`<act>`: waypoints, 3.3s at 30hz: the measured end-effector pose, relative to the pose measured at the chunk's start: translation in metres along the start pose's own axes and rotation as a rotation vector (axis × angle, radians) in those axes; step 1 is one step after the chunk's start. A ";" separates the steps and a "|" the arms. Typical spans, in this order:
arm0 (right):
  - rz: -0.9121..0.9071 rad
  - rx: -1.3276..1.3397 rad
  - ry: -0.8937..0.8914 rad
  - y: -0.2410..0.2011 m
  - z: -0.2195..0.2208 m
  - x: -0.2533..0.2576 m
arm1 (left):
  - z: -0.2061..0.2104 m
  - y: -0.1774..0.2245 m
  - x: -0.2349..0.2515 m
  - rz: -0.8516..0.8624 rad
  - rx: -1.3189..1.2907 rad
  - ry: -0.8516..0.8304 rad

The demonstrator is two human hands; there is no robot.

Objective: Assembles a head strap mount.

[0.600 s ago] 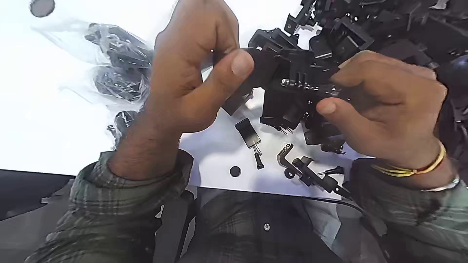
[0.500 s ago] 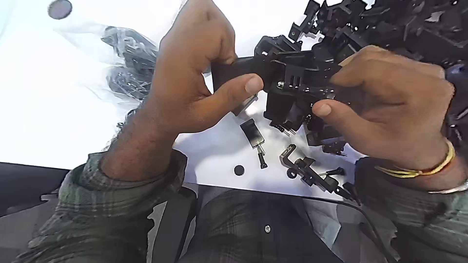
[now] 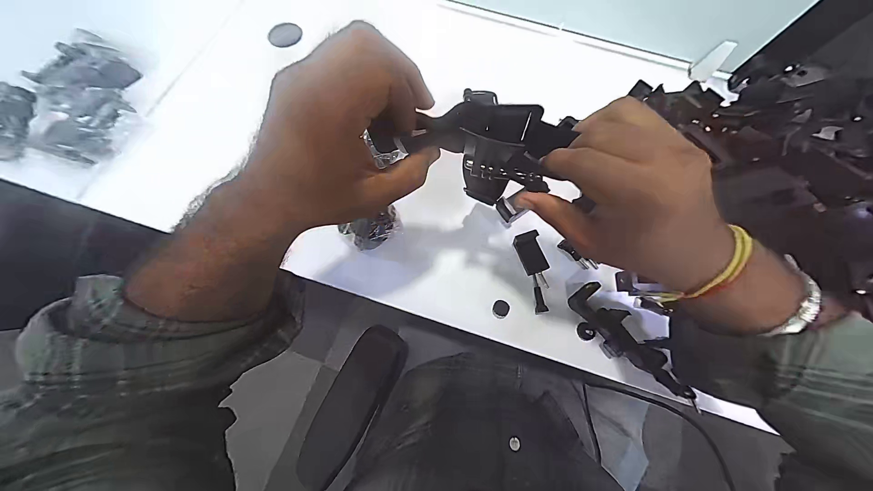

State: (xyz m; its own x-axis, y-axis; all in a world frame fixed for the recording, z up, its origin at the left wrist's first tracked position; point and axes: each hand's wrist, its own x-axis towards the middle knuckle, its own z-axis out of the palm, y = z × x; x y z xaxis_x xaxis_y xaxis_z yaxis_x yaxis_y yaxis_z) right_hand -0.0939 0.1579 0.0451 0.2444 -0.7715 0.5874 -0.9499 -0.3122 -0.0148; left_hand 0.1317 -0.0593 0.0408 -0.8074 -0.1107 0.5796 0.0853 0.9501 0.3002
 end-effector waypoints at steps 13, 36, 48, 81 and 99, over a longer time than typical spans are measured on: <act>0.098 -0.147 -0.237 -0.033 0.045 -0.018 | 0.033 0.008 -0.081 0.047 0.223 0.082; -0.406 -0.052 -0.385 -0.055 0.039 -0.079 | 0.071 0.051 -0.166 -0.073 0.253 -0.129; 0.044 0.124 -0.447 -0.067 0.054 -0.068 | 0.067 0.048 -0.174 -0.225 0.113 -0.206; 0.170 0.140 -0.548 -0.077 0.073 -0.052 | 0.104 0.059 -0.200 -0.527 0.017 0.228; 0.229 0.409 -0.538 -0.067 0.068 -0.056 | 0.113 0.068 -0.217 -0.457 0.115 0.179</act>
State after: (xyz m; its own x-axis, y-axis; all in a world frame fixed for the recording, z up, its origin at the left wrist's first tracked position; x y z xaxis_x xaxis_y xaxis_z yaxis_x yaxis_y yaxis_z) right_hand -0.0310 0.1844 -0.0421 0.2097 -0.9762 0.0546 -0.8656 -0.2113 -0.4540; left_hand 0.2467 0.0627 -0.1503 -0.6336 -0.5616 0.5321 -0.3265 0.8176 0.4743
